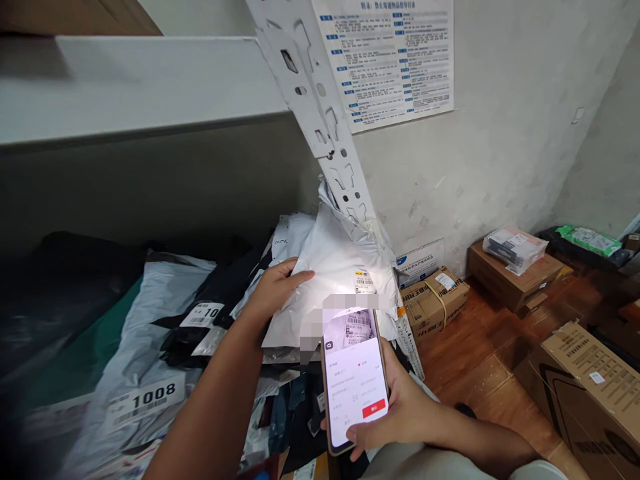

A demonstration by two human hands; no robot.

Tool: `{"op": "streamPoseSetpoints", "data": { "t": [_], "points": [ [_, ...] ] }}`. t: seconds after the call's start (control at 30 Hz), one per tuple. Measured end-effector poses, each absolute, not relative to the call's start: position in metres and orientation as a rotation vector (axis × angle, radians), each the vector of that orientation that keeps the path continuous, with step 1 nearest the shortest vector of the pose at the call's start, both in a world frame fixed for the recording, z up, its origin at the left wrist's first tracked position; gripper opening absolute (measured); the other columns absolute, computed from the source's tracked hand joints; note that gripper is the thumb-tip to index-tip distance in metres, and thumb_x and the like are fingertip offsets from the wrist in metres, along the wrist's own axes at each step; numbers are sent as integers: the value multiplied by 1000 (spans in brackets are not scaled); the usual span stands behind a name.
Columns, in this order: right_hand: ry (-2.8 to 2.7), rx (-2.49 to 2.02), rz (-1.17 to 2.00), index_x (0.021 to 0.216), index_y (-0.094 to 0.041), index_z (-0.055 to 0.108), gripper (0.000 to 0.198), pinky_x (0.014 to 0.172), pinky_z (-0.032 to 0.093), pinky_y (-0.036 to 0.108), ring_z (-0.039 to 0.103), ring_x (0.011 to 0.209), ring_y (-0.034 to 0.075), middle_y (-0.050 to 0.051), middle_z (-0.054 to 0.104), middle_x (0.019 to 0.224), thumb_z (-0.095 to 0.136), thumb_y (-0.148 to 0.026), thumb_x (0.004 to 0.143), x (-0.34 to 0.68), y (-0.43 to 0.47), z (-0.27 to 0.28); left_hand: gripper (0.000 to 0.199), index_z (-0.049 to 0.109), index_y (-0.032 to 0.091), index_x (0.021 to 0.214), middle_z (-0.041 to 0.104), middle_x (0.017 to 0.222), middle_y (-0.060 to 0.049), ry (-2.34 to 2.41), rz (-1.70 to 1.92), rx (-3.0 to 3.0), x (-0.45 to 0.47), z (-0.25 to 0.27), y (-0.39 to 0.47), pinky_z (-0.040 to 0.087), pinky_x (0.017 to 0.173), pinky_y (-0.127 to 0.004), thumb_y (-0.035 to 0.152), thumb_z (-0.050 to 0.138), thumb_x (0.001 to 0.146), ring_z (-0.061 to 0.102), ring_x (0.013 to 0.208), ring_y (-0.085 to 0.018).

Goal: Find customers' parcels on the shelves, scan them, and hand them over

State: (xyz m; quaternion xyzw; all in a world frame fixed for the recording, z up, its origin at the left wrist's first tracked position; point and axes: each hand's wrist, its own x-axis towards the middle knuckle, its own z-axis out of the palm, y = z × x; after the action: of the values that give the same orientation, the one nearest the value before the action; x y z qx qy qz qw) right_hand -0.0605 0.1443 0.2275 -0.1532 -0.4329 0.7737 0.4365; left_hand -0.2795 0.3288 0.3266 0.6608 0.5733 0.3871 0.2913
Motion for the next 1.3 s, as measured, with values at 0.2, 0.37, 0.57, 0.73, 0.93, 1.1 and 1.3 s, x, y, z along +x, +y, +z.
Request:
{"op": "streamPoseSetpoints", "data": {
  "t": [0.2,0.37,0.57,0.73,0.93,1.1,1.3],
  "points": [
    [-1052,-401,1926,144,-36,16,112,54,58,24,72,99,30,5,69,106,91,-25,61,-61,144,227,33,66,20,74,64,79,0,1532,1026,1759,-280,326,330,45,71,-30,47,66,55,58,80,-23],
    [-1086,-419,1921,147,-34,8,120,58,58,28,70,101,31,7,69,106,91,-28,61,-59,143,228,32,67,21,74,65,79,0,1539,1029,1766,-280,327,329,45,75,-31,47,66,55,59,81,-24],
    [-1094,-297,1921,145,-35,14,106,64,59,34,69,105,31,8,70,111,87,-34,68,-56,144,229,29,66,21,72,64,78,1,1519,1047,1769,-280,325,331,45,77,-31,45,66,56,59,82,-23],
    [-1064,-267,1955,145,-34,12,99,68,59,34,70,104,27,7,70,112,81,-33,74,-53,144,231,30,67,21,73,64,79,1,1534,1035,1771,-280,326,330,44,78,-31,45,65,55,58,82,-23],
    [-1050,-307,1957,144,-30,14,96,67,59,33,71,99,25,8,71,111,80,-34,75,-55,143,232,30,67,21,73,65,78,2,1535,1035,1761,-280,327,329,46,76,-30,45,66,56,59,82,-23],
    [-1043,-410,1902,142,-31,10,104,58,58,27,72,99,27,7,70,107,85,-31,71,-58,143,229,32,68,21,74,65,79,1,1533,1045,1751,-281,325,330,46,76,-31,46,66,55,59,83,-24],
    [-1050,-438,1902,138,-30,14,105,55,59,24,73,89,23,5,69,104,89,-31,65,-61,147,226,35,68,20,76,65,79,1,1521,1045,1725,-280,325,330,44,75,-31,47,67,53,59,81,-23]
  ]
}}
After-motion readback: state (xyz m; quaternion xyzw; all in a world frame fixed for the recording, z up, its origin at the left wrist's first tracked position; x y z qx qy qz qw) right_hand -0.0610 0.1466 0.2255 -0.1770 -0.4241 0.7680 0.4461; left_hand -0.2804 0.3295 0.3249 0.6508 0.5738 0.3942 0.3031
